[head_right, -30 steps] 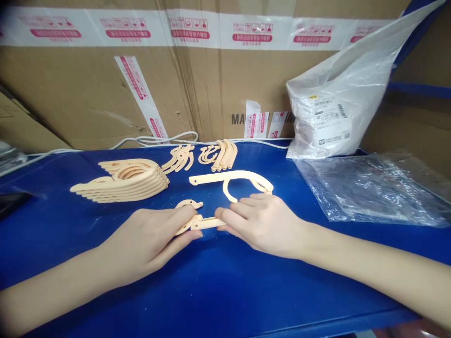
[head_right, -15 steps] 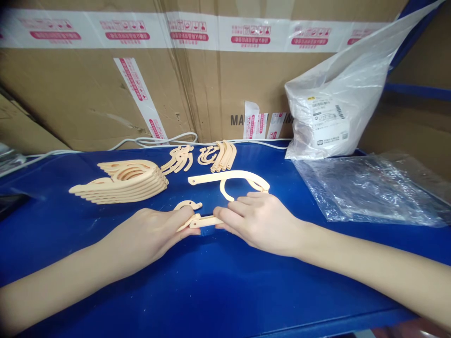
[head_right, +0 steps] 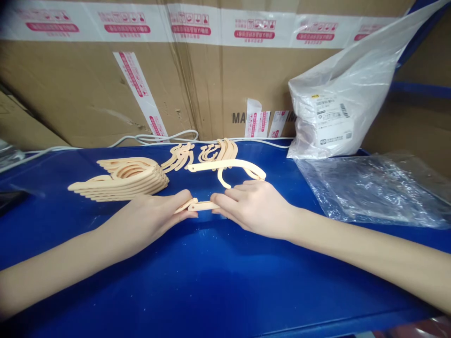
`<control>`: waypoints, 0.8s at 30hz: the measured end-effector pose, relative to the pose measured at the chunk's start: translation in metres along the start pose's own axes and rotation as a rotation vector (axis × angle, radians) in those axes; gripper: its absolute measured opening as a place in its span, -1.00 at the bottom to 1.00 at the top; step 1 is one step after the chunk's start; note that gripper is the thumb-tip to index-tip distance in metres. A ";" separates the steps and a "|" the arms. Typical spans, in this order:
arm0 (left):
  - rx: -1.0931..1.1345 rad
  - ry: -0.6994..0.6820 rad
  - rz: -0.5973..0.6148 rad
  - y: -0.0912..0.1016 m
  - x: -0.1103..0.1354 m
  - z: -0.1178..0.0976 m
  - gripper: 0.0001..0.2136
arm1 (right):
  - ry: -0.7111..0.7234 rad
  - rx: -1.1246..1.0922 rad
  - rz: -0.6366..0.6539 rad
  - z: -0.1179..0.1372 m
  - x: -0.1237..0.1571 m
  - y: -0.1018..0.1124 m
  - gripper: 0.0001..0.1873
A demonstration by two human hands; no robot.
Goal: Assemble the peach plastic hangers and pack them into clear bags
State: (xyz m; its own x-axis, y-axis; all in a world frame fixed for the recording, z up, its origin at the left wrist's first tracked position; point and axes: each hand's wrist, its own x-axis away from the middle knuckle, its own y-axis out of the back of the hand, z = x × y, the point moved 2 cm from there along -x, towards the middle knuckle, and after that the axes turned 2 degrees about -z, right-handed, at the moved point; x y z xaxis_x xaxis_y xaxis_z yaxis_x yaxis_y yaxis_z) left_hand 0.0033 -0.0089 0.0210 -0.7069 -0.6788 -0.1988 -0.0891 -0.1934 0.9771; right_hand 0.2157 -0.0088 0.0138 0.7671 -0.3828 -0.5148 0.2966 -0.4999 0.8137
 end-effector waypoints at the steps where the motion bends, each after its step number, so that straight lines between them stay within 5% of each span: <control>1: 0.009 0.017 0.026 0.000 -0.002 0.002 -0.75 | 0.002 0.007 -0.008 -0.001 0.000 -0.002 -0.61; 8: 0.017 0.069 0.102 -0.002 -0.004 0.005 -0.72 | 0.007 0.019 -0.049 -0.003 0.000 -0.009 -0.65; 24: -0.154 -0.129 -0.189 -0.007 0.008 0.002 -0.51 | 0.050 0.001 -0.077 0.001 0.004 -0.007 -0.67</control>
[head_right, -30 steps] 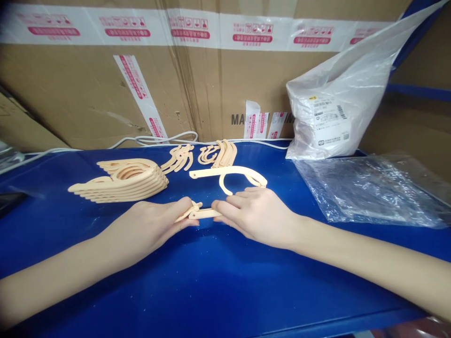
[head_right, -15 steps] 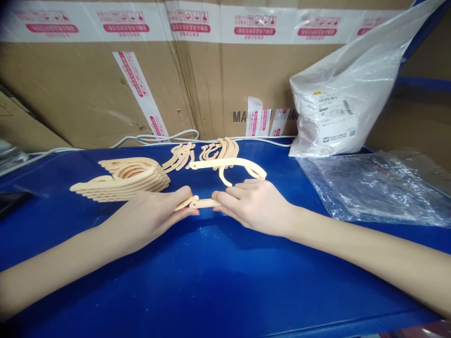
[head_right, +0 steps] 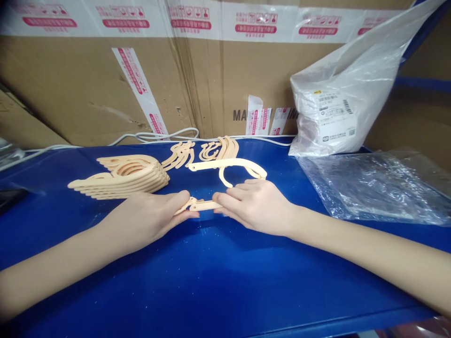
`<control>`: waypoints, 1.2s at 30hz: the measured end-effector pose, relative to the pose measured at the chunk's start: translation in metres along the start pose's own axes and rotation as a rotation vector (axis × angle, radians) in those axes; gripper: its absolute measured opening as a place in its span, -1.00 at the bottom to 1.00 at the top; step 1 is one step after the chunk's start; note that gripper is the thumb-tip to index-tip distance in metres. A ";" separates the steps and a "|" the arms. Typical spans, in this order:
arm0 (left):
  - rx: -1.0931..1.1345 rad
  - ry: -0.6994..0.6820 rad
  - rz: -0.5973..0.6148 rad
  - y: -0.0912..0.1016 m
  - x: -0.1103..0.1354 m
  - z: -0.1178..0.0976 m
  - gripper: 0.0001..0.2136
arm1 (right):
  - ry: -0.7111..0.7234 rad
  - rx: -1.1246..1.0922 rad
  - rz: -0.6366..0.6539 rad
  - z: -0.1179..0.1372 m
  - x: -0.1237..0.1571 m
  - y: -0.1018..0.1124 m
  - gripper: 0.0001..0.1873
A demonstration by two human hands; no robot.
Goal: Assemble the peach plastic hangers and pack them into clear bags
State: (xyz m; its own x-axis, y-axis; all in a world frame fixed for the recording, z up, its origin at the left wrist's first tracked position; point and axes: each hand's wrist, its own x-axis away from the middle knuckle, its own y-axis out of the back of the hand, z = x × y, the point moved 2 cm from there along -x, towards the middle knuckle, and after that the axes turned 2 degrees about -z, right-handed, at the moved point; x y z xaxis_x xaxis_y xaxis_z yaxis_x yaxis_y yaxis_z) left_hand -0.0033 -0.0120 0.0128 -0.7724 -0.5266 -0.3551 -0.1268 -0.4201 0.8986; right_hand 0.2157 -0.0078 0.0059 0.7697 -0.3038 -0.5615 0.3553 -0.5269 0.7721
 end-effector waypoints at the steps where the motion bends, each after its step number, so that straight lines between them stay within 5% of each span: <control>1: -0.033 -0.019 -0.023 -0.001 0.000 0.000 -0.52 | -0.007 -0.014 0.008 -0.001 0.000 0.000 -0.66; 18: -0.415 -0.284 -0.168 0.010 -0.008 -0.001 -0.58 | -0.176 -0.360 0.267 -0.003 0.004 0.002 -0.61; 36: -0.273 -0.264 -0.267 0.014 -0.006 -0.001 -0.64 | -0.211 -0.419 0.296 0.000 0.003 0.007 -0.64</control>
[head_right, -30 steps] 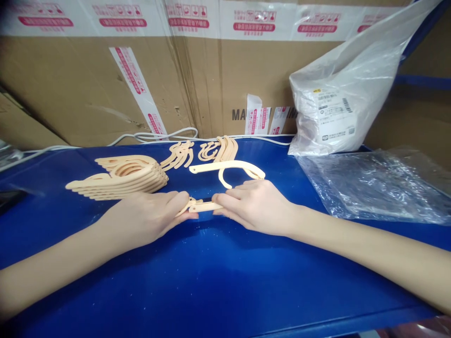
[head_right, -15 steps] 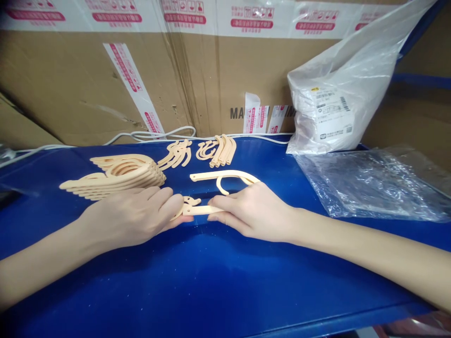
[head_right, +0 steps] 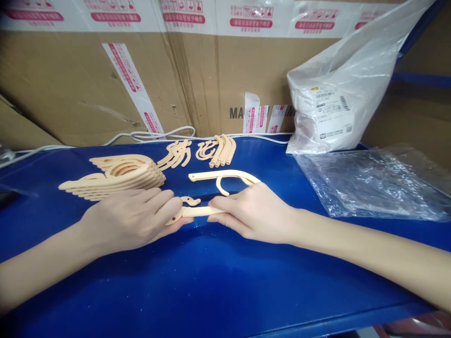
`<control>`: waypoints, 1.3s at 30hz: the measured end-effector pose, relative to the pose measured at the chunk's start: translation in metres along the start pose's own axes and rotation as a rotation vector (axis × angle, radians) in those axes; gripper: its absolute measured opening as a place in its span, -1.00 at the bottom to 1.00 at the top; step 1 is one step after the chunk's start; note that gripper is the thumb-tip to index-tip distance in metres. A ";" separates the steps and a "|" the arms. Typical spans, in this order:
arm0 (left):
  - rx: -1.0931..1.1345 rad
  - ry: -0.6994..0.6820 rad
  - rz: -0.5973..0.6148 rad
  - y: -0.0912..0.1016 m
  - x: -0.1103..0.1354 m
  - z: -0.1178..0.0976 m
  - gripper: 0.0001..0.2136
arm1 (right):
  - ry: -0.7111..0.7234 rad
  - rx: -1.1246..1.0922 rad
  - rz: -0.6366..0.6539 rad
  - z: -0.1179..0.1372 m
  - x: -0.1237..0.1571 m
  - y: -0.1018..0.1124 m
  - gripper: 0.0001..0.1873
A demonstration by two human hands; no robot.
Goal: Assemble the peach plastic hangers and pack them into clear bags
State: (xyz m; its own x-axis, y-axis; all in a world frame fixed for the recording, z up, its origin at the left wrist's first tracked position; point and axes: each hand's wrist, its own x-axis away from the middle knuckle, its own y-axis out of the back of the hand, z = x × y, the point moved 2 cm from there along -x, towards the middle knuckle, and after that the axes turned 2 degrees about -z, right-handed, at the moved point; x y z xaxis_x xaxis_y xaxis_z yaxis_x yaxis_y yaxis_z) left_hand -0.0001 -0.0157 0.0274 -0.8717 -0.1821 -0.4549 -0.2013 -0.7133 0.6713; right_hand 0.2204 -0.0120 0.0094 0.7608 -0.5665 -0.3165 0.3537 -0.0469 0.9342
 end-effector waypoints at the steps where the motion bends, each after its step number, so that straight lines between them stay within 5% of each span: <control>1: -0.001 -0.005 0.003 0.000 0.000 0.000 -0.64 | 0.002 -0.002 0.003 0.000 0.000 0.000 -0.64; 9: 0.166 0.025 0.066 -0.003 0.000 -0.004 -0.61 | 0.042 0.085 -0.047 0.005 0.003 -0.001 -0.66; 17: 0.680 0.388 0.271 -0.003 -0.001 -0.010 -0.71 | 0.114 0.159 -0.044 0.005 0.002 -0.002 -0.62; 25: 0.690 0.511 0.332 0.004 0.001 -0.002 -0.75 | 0.160 0.165 -0.323 0.001 0.000 0.010 -0.70; 29: 0.632 0.491 0.321 0.002 0.004 -0.002 -0.75 | 0.025 0.167 -0.441 -0.008 -0.001 0.019 -0.74; 33: 0.572 0.398 0.257 0.000 0.006 -0.003 -0.75 | -0.060 0.120 -0.363 -0.017 -0.002 0.017 -0.74; 39: 0.454 0.078 0.026 -0.002 0.011 -0.009 -0.75 | -0.098 0.040 -0.281 -0.024 -0.001 0.009 -0.73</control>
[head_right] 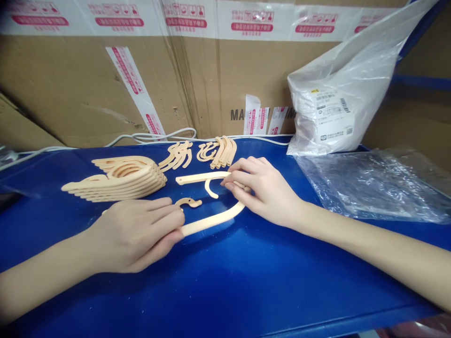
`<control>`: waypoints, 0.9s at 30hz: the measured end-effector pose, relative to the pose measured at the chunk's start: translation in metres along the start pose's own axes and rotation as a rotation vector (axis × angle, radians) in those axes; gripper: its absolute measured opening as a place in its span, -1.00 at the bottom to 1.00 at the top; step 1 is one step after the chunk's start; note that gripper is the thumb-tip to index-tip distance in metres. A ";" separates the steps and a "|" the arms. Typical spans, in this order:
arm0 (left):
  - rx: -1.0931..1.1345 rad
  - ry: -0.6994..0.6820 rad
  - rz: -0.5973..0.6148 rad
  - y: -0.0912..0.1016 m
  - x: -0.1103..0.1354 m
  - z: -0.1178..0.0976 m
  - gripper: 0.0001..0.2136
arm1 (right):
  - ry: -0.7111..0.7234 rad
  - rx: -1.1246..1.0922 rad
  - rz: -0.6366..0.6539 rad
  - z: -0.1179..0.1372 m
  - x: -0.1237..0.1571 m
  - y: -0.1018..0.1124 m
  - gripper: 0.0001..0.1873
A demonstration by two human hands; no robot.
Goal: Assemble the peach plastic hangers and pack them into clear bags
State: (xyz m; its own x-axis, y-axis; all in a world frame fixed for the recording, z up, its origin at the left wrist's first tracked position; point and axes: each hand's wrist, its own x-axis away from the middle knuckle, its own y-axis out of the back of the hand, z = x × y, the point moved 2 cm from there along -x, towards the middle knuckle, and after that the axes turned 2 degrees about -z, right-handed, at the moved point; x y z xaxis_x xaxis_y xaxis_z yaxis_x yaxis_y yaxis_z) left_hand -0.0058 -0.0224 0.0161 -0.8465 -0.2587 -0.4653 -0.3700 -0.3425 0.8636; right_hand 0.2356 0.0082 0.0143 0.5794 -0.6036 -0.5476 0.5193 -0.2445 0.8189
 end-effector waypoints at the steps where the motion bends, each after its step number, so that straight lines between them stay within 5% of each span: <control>1: 0.014 -0.036 -0.008 -0.001 0.000 -0.001 -0.76 | -0.009 -0.005 0.003 -0.001 0.000 -0.001 -0.73; 9: 0.052 -0.191 0.064 -0.001 -0.003 -0.003 -0.84 | -0.070 0.008 0.013 -0.010 0.000 -0.002 -0.73; 17: -0.277 -0.050 -0.049 -0.003 -0.006 0.003 -0.81 | -0.146 0.077 0.000 -0.017 0.000 -0.003 -0.77; 27: -0.166 -0.002 0.040 -0.006 -0.006 0.007 -0.65 | -0.211 0.100 0.023 -0.019 0.001 -0.005 -0.79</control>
State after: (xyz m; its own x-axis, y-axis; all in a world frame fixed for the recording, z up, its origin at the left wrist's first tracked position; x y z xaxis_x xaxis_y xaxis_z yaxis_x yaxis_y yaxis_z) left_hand -0.0015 -0.0122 0.0150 -0.8601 -0.2738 -0.4304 -0.2674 -0.4765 0.8375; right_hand 0.2453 0.0230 0.0060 0.4406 -0.7527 -0.4892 0.4365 -0.2966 0.8494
